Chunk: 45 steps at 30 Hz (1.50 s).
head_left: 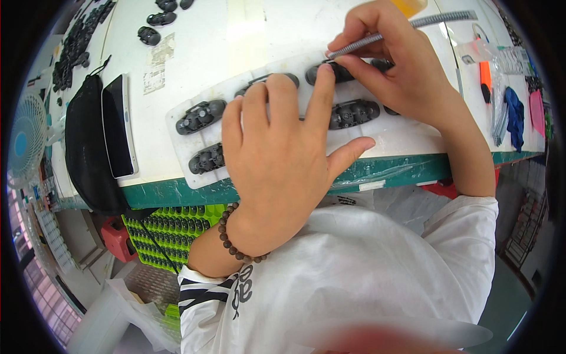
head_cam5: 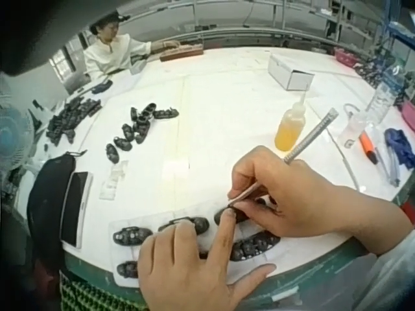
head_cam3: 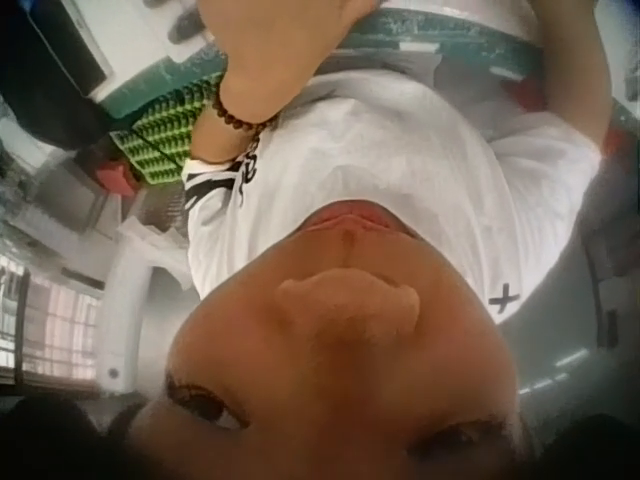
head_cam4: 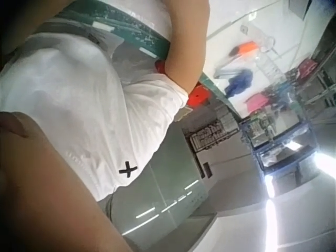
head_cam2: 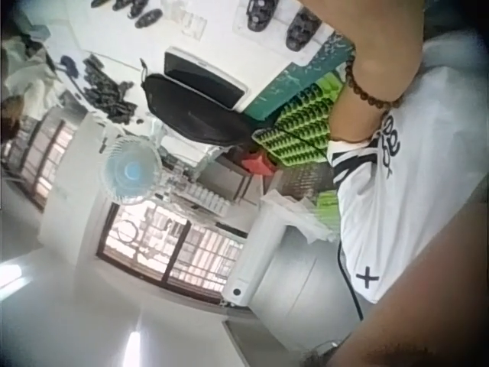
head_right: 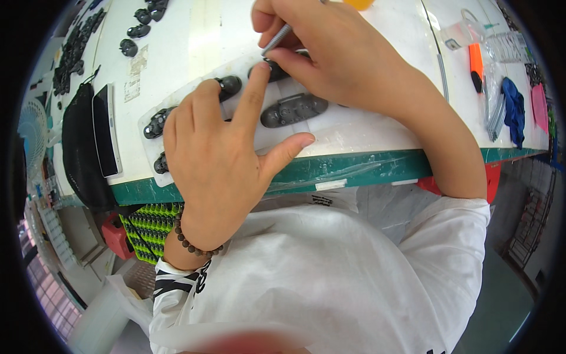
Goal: The user is assembling small plastic components, applying liquid, and using a tool for precision assembly.
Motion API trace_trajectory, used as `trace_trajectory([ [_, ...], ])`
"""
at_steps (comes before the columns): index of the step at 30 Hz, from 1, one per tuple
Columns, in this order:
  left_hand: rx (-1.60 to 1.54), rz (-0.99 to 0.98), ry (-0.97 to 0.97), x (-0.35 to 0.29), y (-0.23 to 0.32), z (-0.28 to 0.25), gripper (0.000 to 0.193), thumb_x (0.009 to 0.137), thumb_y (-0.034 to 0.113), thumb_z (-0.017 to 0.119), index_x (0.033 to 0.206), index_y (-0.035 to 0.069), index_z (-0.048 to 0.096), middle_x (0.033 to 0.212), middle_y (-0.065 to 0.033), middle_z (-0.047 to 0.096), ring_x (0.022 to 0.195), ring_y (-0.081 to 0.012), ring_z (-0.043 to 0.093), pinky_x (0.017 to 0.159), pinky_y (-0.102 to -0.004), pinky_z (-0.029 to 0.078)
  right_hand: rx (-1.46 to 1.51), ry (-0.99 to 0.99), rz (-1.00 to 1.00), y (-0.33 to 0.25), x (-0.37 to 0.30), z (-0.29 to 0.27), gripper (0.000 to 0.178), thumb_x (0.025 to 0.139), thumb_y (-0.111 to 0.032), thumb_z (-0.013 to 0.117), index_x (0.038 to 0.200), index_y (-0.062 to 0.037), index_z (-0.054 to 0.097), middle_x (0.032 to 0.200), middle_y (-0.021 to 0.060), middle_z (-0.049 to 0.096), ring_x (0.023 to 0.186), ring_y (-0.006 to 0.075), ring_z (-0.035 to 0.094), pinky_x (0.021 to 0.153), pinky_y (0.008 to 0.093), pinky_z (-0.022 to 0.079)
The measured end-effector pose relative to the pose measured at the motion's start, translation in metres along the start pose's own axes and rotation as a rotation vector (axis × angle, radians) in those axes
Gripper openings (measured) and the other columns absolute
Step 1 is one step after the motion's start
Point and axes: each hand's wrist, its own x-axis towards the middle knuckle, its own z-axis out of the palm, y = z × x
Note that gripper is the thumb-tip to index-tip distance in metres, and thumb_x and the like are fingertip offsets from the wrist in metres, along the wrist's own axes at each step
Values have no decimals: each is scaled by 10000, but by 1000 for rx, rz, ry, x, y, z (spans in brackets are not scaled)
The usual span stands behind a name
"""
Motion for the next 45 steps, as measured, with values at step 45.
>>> trace_trajectory([
  [45, -79, -62, 41, -6, 17, 13, 798, 616, 566, 747, 1223, 66, 609, 1144, -152, 519, 1069, -346, 511, 916, -413, 448, 43, 243, -422, 45, -6, 16, 362, 861, 116, 619, 1141, -33, 445, 1053, 63, 547, 1043, 178, 649, 854, 285, 572],
])
